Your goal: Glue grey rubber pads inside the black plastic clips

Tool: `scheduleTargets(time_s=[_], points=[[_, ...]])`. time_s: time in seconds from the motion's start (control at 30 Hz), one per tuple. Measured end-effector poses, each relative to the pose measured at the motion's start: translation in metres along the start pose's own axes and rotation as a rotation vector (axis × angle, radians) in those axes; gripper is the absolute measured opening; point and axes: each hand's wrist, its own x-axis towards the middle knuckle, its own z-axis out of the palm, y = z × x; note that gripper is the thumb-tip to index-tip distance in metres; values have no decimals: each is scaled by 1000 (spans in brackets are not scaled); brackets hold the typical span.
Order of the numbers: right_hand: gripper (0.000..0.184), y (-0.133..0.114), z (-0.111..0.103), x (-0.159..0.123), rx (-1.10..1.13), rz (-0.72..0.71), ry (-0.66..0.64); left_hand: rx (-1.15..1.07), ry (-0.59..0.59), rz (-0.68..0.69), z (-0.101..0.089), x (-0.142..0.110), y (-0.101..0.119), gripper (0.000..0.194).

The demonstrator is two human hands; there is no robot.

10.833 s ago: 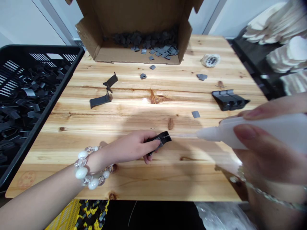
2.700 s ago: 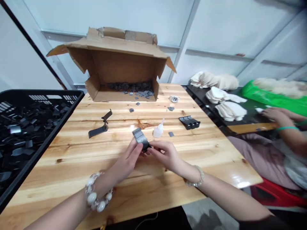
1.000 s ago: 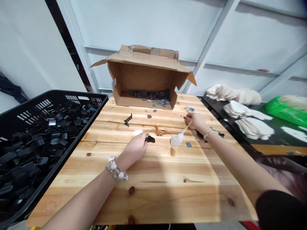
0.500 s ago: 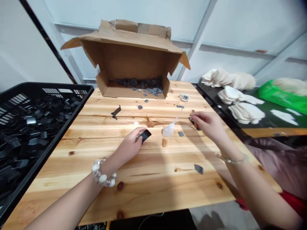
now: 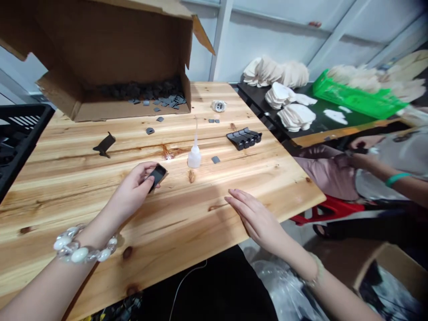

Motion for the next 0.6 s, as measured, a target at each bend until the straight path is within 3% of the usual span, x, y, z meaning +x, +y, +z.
scheduleTargets(time_s=[0.17,0.3,0.37,0.43,0.53,0.6], points=[[36,14,-4,4,138,127,136,-51,15,-4,2,0,5,39],[44,26,-19,11,249,218,161,-68,8,15,3,1,4,39],[39,29,-33,11,361,296,93,-69,-2,9,2,1,3,41],[35,31,-48,8,436,353,-63,-71,-8,1,2,2,0,43],[23,29,-65,3,383,317,-297,-51,-1,4,1,2,-4,47],[11,26,-70,1,309,284,-346,-16,13,24,2,1,-5,48]])
